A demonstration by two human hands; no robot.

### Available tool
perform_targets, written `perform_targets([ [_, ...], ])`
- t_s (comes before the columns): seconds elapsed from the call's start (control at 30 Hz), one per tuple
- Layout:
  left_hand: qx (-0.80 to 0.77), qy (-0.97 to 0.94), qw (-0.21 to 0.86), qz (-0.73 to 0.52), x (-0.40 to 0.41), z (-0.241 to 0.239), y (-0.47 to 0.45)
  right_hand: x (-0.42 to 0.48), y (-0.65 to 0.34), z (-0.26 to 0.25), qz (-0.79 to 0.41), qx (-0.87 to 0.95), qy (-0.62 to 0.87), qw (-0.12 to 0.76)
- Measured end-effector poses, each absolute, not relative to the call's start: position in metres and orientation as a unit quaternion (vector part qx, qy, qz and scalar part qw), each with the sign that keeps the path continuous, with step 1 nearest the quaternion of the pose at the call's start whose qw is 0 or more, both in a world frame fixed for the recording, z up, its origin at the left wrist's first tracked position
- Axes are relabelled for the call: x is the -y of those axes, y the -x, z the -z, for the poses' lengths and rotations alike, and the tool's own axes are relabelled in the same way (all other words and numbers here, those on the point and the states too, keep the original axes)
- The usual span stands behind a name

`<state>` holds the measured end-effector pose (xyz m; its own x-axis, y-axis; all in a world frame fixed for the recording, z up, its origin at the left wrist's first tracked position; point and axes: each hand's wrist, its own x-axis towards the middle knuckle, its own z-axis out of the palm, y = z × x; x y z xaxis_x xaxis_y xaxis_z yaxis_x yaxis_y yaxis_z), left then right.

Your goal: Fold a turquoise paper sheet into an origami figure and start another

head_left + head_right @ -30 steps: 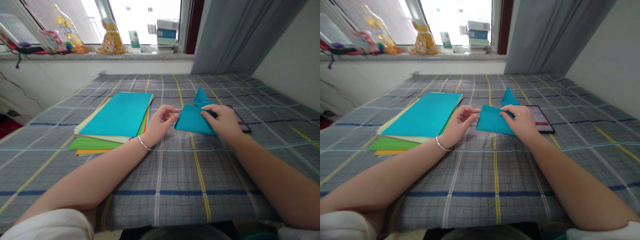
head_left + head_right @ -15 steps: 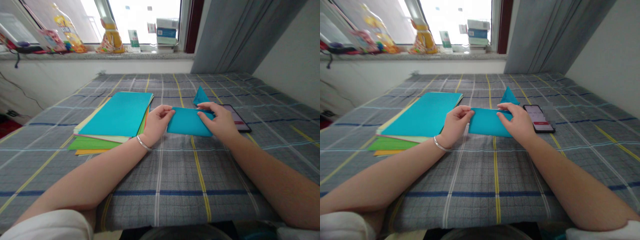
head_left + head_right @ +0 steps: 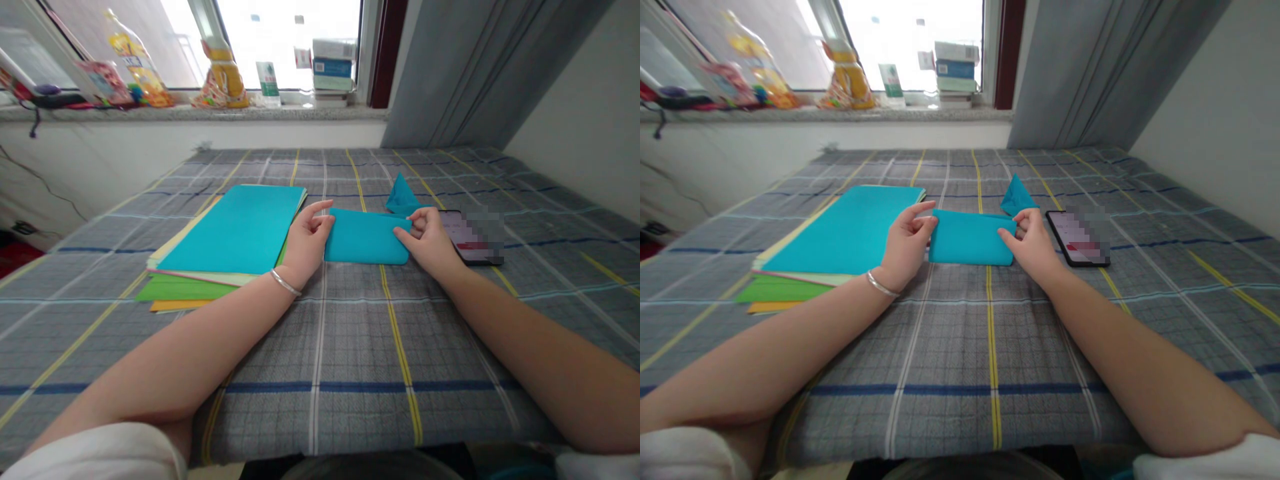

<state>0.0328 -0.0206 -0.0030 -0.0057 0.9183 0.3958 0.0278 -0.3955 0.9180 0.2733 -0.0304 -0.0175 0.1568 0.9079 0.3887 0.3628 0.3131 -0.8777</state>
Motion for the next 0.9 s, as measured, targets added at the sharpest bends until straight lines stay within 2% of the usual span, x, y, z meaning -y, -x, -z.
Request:
perform_targets([
  [0.33,-0.41,-0.582,0.398,-0.578,0.021,0.004,-0.034,0.027,-0.274,0.017,-0.256,0.598,0.526,0.548],
  [0.5,-0.4,-0.581,0.411,-0.578,0.023,0.004,-0.036,0.031,-0.274,0.011,-0.25,0.63,0.524,0.516],
  [0.9,-0.4,-0.596,0.404,-0.566,0.028,0.0,-0.039,0.028,-0.272,0.017,-0.226,0.603,0.523,0.558],
])
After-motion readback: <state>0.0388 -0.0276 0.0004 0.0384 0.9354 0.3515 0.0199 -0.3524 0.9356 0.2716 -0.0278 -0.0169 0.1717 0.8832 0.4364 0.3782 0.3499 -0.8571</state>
